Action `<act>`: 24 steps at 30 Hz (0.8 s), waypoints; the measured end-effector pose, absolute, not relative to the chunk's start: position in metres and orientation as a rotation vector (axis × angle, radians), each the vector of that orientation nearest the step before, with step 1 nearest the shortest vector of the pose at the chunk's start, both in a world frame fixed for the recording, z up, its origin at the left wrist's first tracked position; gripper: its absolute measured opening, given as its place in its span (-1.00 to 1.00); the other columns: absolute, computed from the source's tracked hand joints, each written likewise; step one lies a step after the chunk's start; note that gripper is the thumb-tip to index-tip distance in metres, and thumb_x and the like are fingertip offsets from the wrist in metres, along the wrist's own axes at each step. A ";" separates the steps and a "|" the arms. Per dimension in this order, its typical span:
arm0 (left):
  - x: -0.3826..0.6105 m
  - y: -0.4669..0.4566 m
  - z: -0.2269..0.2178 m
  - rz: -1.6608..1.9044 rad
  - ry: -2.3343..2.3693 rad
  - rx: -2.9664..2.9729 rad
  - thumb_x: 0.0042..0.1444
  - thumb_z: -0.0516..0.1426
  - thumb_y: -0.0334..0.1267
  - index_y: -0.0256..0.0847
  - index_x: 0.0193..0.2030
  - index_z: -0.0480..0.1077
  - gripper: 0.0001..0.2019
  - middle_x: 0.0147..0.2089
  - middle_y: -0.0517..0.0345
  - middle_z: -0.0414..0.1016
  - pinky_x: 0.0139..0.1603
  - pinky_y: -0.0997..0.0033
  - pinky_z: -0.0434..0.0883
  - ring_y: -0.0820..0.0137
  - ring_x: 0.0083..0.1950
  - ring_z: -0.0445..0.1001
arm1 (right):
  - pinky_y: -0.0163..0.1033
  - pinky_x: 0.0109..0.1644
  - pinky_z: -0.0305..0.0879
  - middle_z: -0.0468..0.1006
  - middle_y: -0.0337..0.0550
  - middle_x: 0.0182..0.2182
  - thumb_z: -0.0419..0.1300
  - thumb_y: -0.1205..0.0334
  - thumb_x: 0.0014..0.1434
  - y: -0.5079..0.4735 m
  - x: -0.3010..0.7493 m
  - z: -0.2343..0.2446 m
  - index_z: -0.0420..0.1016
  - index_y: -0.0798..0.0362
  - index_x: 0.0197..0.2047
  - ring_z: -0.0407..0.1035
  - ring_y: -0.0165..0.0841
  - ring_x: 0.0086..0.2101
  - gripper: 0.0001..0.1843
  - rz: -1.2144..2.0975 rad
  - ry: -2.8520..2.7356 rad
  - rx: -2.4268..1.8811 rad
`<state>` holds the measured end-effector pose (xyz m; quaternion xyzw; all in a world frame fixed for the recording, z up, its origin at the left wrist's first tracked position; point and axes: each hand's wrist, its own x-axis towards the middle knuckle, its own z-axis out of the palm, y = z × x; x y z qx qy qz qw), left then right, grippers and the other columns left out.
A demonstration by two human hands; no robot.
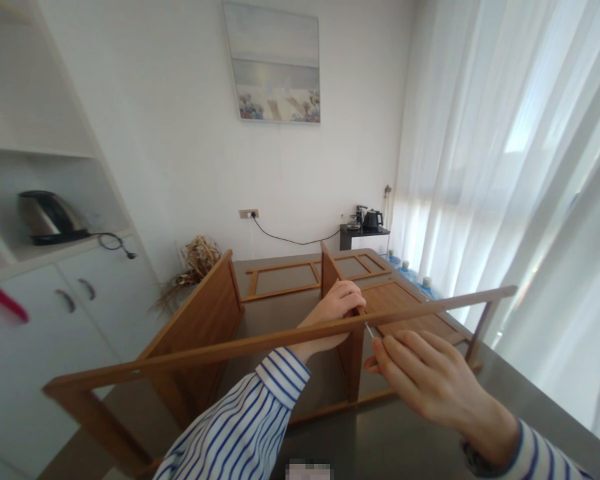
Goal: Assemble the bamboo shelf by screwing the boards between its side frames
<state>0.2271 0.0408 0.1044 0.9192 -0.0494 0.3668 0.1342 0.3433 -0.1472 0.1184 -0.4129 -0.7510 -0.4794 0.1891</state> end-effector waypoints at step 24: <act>0.226 0.040 0.105 1.076 -0.168 2.645 0.09 -0.01 -0.54 -0.20 -0.24 0.31 -0.80 -0.07 0.00 0.41 0.23 0.16 0.21 0.32 0.15 0.29 | -0.18 -0.28 0.28 0.57 -0.04 -0.34 0.13 0.42 0.22 -0.163 0.344 0.124 0.48 0.26 -0.18 0.41 -0.37 -0.40 -0.86 -1.249 -2.235 -0.982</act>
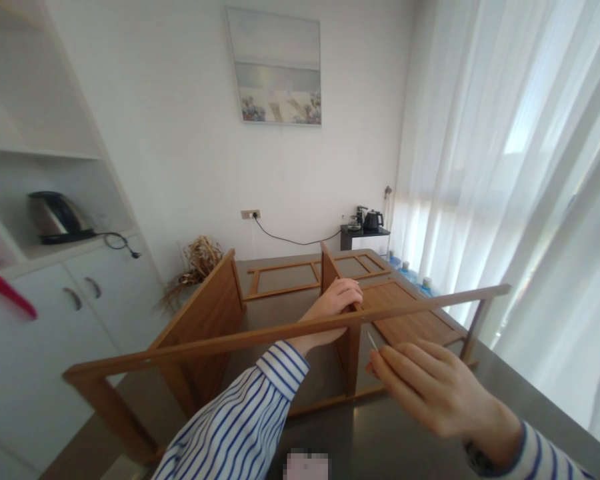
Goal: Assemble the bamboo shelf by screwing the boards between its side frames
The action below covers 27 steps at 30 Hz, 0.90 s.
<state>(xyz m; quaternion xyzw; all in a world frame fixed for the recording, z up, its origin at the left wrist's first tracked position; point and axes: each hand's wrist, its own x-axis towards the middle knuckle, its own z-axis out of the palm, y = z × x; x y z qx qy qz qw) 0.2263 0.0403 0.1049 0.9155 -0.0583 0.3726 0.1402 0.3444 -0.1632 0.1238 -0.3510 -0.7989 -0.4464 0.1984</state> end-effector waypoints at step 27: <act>0.072 -0.025 0.053 0.572 0.733 2.586 0.23 -0.04 -0.28 -0.15 0.17 0.30 -0.63 0.19 0.02 0.35 0.26 0.18 0.22 0.33 0.20 0.30 | -0.25 -0.28 0.40 0.54 -0.04 -0.27 -0.11 0.50 0.26 -0.207 0.366 -0.052 0.38 0.18 0.01 0.43 -0.32 -0.31 -0.65 -0.637 -2.380 -1.595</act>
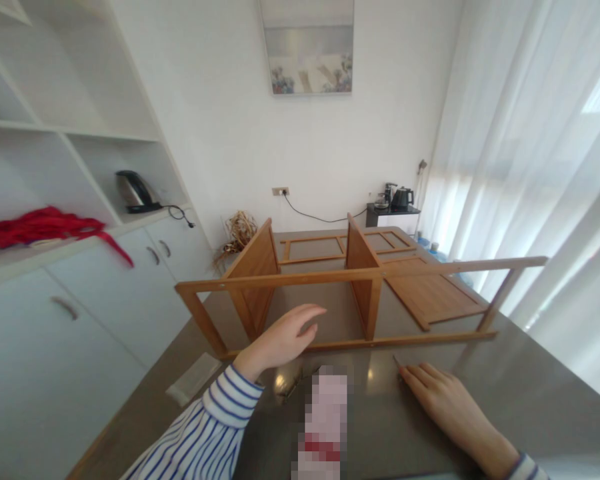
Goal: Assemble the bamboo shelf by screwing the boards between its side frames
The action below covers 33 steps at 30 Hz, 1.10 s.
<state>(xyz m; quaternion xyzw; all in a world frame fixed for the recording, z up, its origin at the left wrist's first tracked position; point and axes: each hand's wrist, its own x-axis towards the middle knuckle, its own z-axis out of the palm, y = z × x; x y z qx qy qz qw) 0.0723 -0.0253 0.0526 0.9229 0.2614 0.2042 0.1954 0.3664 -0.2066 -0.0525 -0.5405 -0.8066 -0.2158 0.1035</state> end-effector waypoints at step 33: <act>-0.007 -0.094 -0.019 0.317 1.167 2.436 0.18 0.08 -0.10 -0.13 -0.12 0.47 -0.75 -0.18 0.12 0.41 -0.13 0.40 0.35 0.35 -0.18 0.41 | -0.17 -0.09 0.43 0.49 0.01 0.00 -0.03 0.22 0.31 -0.212 0.329 -0.043 0.37 0.05 0.11 0.43 -0.26 -0.08 -0.64 -0.500 -2.205 -1.604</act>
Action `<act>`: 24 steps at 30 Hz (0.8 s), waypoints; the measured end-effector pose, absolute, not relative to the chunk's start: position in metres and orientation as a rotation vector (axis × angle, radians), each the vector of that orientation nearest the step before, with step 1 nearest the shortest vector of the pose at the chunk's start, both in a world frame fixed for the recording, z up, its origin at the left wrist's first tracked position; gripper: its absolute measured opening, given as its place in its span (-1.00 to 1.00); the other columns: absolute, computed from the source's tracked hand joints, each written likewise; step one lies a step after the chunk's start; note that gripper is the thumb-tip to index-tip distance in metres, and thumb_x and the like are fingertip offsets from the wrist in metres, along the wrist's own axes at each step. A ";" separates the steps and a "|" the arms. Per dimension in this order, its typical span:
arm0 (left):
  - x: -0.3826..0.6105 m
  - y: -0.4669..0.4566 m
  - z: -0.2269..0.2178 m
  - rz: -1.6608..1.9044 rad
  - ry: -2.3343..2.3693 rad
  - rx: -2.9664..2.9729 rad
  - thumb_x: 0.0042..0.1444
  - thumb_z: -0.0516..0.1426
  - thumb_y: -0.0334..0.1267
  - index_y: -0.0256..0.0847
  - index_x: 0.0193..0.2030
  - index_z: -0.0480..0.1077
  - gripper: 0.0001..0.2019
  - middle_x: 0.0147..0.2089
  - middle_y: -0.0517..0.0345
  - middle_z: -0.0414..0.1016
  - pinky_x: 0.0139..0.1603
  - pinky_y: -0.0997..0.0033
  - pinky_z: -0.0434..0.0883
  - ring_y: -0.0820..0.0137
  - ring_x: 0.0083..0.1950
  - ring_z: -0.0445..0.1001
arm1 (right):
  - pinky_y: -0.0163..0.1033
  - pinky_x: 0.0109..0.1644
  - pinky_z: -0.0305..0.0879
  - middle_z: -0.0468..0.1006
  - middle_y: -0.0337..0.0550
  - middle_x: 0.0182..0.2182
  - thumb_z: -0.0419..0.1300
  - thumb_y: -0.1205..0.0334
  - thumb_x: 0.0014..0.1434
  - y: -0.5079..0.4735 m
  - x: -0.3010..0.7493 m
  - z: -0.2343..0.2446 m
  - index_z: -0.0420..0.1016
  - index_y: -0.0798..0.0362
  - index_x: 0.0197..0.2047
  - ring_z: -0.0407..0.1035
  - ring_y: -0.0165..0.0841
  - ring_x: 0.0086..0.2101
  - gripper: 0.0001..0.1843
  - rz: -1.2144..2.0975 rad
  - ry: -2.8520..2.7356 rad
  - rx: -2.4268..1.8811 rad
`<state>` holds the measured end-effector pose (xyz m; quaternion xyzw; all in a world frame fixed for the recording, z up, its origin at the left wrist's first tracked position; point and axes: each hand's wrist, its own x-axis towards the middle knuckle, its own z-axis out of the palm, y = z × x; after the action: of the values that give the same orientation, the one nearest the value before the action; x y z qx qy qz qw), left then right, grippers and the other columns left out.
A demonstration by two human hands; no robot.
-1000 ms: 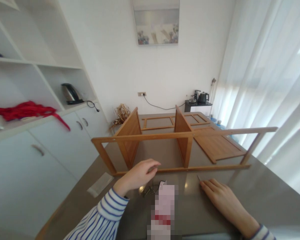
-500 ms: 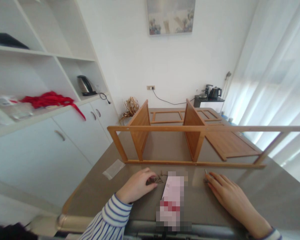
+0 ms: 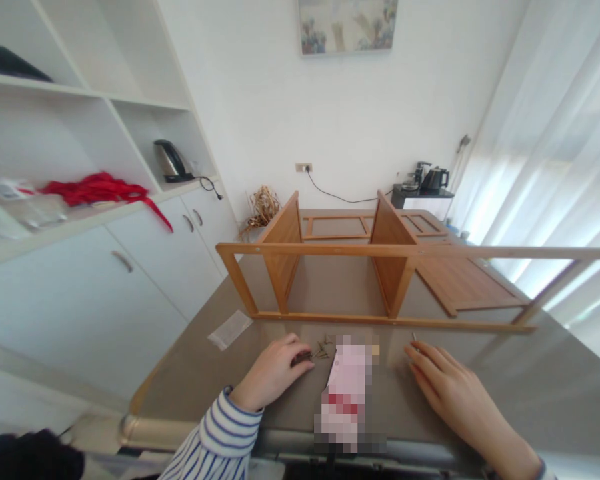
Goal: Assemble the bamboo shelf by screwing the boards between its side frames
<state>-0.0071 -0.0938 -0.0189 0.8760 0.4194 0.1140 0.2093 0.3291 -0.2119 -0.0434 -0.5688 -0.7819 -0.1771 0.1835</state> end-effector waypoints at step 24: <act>-0.013 -0.093 -0.027 0.452 1.141 2.378 0.25 0.03 -0.18 -0.11 -0.15 0.48 -0.79 -0.16 0.16 0.54 -0.03 0.38 0.36 0.37 -0.10 0.47 | -0.10 0.02 0.40 0.45 -0.02 0.04 -0.05 0.26 0.32 -0.211 0.294 -0.033 0.34 0.04 0.12 0.39 -0.24 -0.05 -0.66 -0.227 -2.221 -1.604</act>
<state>-0.0132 -0.0933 -0.0273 0.8647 0.4149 0.1644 0.2306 0.2940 -0.2115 -0.0329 -0.5722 -0.7925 -0.0812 0.1949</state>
